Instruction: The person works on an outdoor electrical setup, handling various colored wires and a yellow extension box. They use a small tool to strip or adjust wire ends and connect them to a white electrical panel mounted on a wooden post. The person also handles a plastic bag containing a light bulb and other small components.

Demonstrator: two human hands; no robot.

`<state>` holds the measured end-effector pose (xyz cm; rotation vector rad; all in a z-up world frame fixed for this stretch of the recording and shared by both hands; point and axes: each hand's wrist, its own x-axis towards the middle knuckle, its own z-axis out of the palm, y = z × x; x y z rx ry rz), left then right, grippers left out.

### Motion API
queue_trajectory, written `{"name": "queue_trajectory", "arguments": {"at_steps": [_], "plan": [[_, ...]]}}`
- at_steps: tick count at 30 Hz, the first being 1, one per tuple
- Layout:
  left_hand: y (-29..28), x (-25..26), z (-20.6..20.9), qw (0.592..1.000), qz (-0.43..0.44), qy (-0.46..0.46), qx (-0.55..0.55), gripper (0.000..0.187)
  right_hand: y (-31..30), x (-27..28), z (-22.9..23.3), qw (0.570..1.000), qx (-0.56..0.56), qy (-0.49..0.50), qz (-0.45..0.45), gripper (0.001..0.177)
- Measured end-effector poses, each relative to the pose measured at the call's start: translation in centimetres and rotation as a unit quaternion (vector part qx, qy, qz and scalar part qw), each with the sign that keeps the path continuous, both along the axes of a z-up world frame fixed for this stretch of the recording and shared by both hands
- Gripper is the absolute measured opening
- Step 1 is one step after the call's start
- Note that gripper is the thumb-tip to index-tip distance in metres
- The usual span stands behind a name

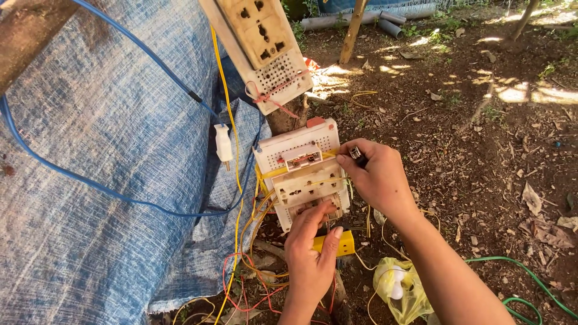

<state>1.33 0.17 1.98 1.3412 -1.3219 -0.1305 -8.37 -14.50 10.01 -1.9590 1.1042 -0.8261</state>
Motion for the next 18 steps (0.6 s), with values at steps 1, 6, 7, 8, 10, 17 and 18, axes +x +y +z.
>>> {"name": "queue_trajectory", "arguments": {"at_steps": [1, 6, 7, 8, 10, 17, 18], "plan": [[0.0, 0.0, 0.0, 1.0, 0.0, 0.0, -0.002, 0.039, 0.0, 0.0, 0.1, 1.0, 0.008, 0.011, -0.007, 0.015], [0.3, -0.2, 1.3, 1.0, -0.002, 0.027, 0.013, 0.046, -0.8, 0.3, 0.4, 1.0, 0.001, 0.025, 0.019, 0.013], [0.4, -0.3, 1.6, 0.999, -0.007, 0.037, 0.017, 0.048, -1.0, 0.4, 0.4, 0.999, -0.007, 0.029, 0.024, 0.011], [0.2, -0.3, 1.4, 0.999, -0.007, 0.039, 0.016, 0.048, -1.0, 0.6, 0.5, 0.999, -0.008, 0.031, 0.024, 0.011], [-0.1, -0.3, 0.8, 0.993, -0.038, 0.11, 0.007, 0.05, -1.0, 0.9, 0.7, 0.998, -0.051, 0.034, 0.021, 0.01], [-3.5, -1.7, 0.2, 0.964, -0.083, 0.244, -0.066, 0.042, -0.5, 0.0, 1.4, 0.996, -0.064, 0.047, 0.038, 0.01], [-4.0, -1.9, 0.1, 0.934, -0.107, 0.331, -0.085, 0.039, -0.3, -0.1, 1.6, 0.997, -0.038, 0.055, 0.05, 0.01]]}}
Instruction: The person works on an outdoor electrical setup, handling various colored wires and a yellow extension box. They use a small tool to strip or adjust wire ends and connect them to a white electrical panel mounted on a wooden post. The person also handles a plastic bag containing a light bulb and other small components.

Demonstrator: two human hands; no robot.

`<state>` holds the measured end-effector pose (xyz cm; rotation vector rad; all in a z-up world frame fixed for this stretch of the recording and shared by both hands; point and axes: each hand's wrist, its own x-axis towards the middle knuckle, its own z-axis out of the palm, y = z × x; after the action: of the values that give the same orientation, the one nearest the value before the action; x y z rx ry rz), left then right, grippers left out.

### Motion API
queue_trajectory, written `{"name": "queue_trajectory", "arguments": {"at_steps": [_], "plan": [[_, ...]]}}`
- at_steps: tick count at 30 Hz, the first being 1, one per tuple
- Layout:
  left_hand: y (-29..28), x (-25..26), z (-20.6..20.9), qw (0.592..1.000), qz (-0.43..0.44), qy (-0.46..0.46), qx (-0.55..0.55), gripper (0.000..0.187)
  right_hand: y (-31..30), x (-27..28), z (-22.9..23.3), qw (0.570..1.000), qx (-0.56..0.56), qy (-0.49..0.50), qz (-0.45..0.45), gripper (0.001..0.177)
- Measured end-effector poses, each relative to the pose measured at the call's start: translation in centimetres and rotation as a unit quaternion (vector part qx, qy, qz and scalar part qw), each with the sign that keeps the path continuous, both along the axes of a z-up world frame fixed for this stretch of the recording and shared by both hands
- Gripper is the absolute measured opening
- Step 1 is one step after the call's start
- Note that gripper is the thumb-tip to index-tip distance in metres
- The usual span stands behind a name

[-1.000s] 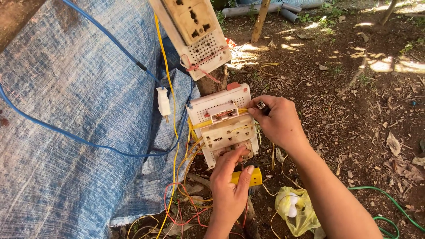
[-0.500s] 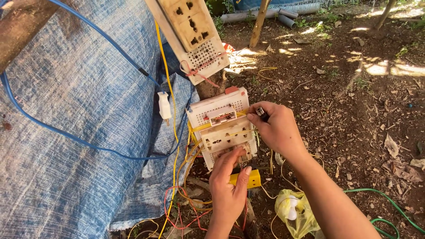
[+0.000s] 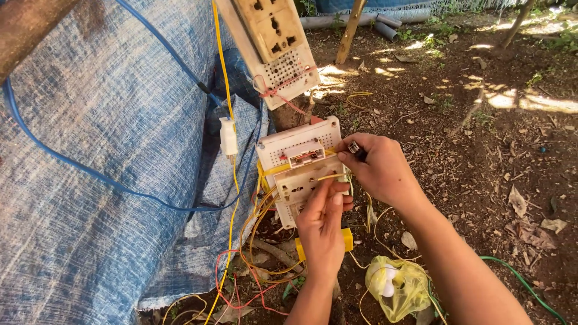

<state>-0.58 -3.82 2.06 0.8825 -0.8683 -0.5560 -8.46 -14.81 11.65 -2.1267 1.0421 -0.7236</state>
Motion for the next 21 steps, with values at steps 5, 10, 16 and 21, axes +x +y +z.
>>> {"name": "queue_trajectory", "arguments": {"at_steps": [5, 10, 16, 21], "plan": [[-0.7, -0.2, 1.3, 0.996, 0.029, 0.082, 0.003, 0.033, 2.0, 0.2, 1.7, 0.999, 0.037, 0.012, 0.008, 0.015], [0.3, 0.9, 1.9, 0.991, 0.05, 0.123, 0.011, 0.018, 2.7, 1.0, 0.7, 1.0, 0.025, 0.0, -0.017, 0.016], [0.8, 2.2, 2.0, 0.992, 0.079, 0.089, 0.051, 0.016, 3.7, 1.4, 0.4, 0.996, -0.011, -0.064, -0.058, 0.017], [0.9, 2.6, 3.7, 0.989, 0.067, 0.115, 0.066, 0.015, 4.1, 1.4, 1.5, 0.996, -0.026, -0.07, -0.044, 0.017]]}}
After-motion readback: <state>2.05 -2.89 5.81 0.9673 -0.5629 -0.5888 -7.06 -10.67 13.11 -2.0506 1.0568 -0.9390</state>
